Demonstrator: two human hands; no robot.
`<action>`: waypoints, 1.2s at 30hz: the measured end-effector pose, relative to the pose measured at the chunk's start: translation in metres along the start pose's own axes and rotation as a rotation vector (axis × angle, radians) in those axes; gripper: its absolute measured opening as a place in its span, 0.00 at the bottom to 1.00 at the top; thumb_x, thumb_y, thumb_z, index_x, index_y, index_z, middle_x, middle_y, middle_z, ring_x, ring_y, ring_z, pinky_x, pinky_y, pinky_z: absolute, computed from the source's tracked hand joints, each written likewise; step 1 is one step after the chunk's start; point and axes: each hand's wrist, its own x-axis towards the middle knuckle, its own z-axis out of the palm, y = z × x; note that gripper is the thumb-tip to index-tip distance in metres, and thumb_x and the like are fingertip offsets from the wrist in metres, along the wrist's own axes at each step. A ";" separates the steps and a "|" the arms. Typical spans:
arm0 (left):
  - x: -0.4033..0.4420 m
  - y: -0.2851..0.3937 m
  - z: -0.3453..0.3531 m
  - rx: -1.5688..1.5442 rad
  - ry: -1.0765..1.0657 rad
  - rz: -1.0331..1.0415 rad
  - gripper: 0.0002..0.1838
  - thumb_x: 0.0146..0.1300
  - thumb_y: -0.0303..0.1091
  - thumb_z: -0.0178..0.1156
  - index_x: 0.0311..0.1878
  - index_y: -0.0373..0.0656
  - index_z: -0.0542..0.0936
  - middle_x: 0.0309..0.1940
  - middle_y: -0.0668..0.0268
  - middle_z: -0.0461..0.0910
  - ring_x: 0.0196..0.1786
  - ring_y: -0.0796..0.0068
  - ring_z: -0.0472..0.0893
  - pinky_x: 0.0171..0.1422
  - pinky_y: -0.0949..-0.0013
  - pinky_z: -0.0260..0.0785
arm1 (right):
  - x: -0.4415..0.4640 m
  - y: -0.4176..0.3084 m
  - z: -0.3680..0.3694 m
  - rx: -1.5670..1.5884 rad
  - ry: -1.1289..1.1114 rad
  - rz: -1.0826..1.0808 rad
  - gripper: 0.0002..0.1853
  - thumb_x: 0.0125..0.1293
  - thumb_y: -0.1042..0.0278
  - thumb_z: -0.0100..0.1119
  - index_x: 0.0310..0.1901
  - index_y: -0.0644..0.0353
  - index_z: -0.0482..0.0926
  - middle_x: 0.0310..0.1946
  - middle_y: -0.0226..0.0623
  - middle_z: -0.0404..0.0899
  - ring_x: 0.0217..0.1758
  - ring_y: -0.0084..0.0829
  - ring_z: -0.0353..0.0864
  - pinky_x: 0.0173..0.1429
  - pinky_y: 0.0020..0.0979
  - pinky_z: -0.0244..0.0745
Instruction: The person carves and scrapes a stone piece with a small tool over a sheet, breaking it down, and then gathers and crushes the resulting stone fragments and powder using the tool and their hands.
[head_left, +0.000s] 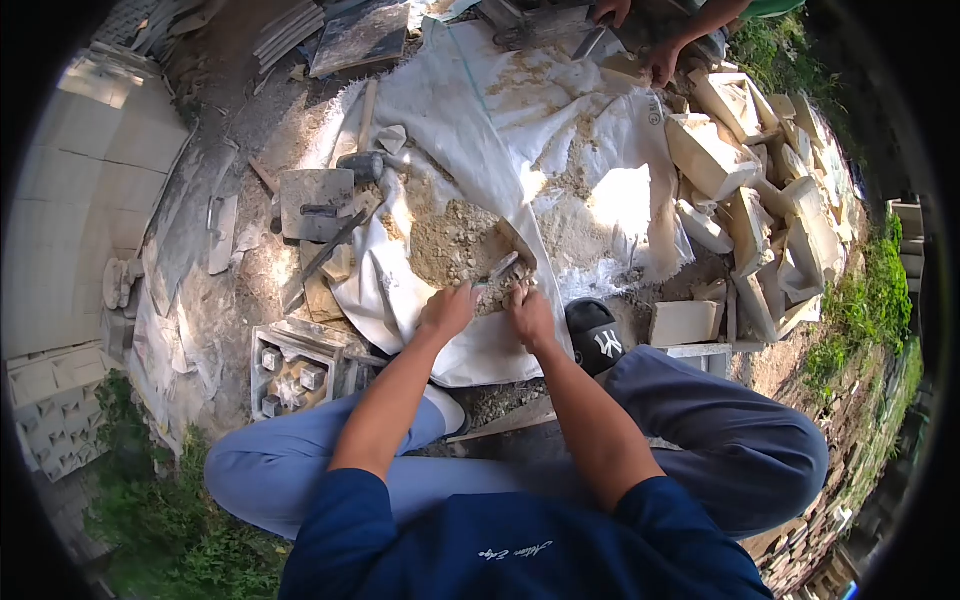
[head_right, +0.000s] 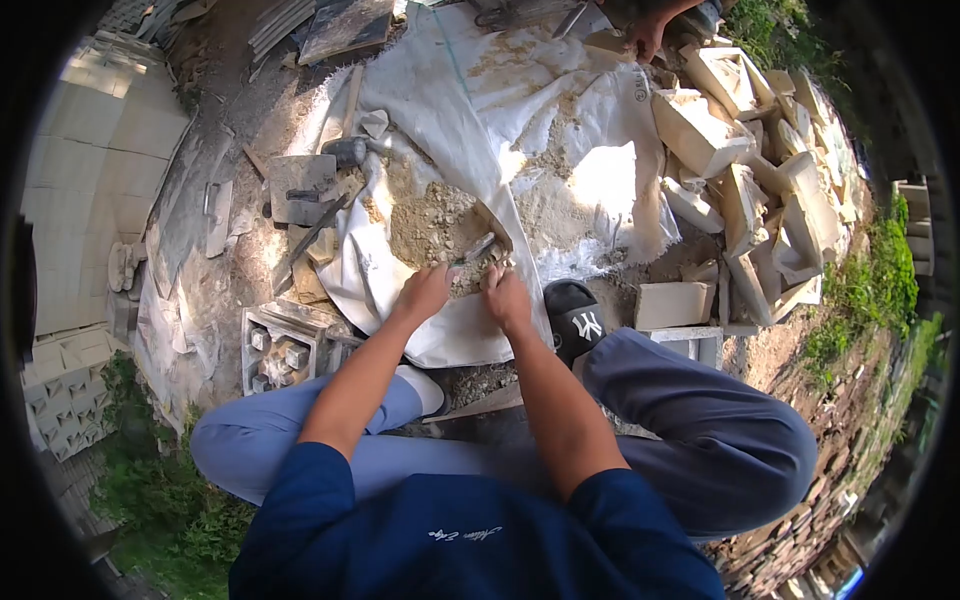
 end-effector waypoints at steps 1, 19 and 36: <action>0.005 -0.003 -0.002 0.043 -0.041 0.029 0.21 0.74 0.49 0.48 0.37 0.40 0.78 0.28 0.44 0.82 0.35 0.38 0.82 0.41 0.42 0.74 | 0.002 0.001 0.003 0.002 -0.006 0.001 0.33 0.73 0.42 0.44 0.40 0.75 0.79 0.37 0.68 0.80 0.46 0.65 0.80 0.52 0.55 0.72; 0.000 -0.003 0.002 -0.030 0.047 0.039 0.18 0.74 0.47 0.49 0.43 0.39 0.76 0.30 0.40 0.80 0.38 0.34 0.80 0.43 0.39 0.72 | 0.005 -0.001 -0.002 0.034 -0.010 -0.005 0.31 0.73 0.44 0.45 0.39 0.74 0.79 0.36 0.68 0.80 0.44 0.64 0.81 0.49 0.54 0.72; 0.017 -0.003 -0.007 0.101 0.030 -0.023 0.21 0.73 0.52 0.48 0.42 0.42 0.78 0.25 0.47 0.82 0.34 0.38 0.82 0.40 0.41 0.73 | 0.008 -0.005 -0.004 0.026 -0.003 -0.001 0.31 0.73 0.44 0.45 0.40 0.73 0.79 0.37 0.67 0.80 0.47 0.65 0.80 0.51 0.53 0.72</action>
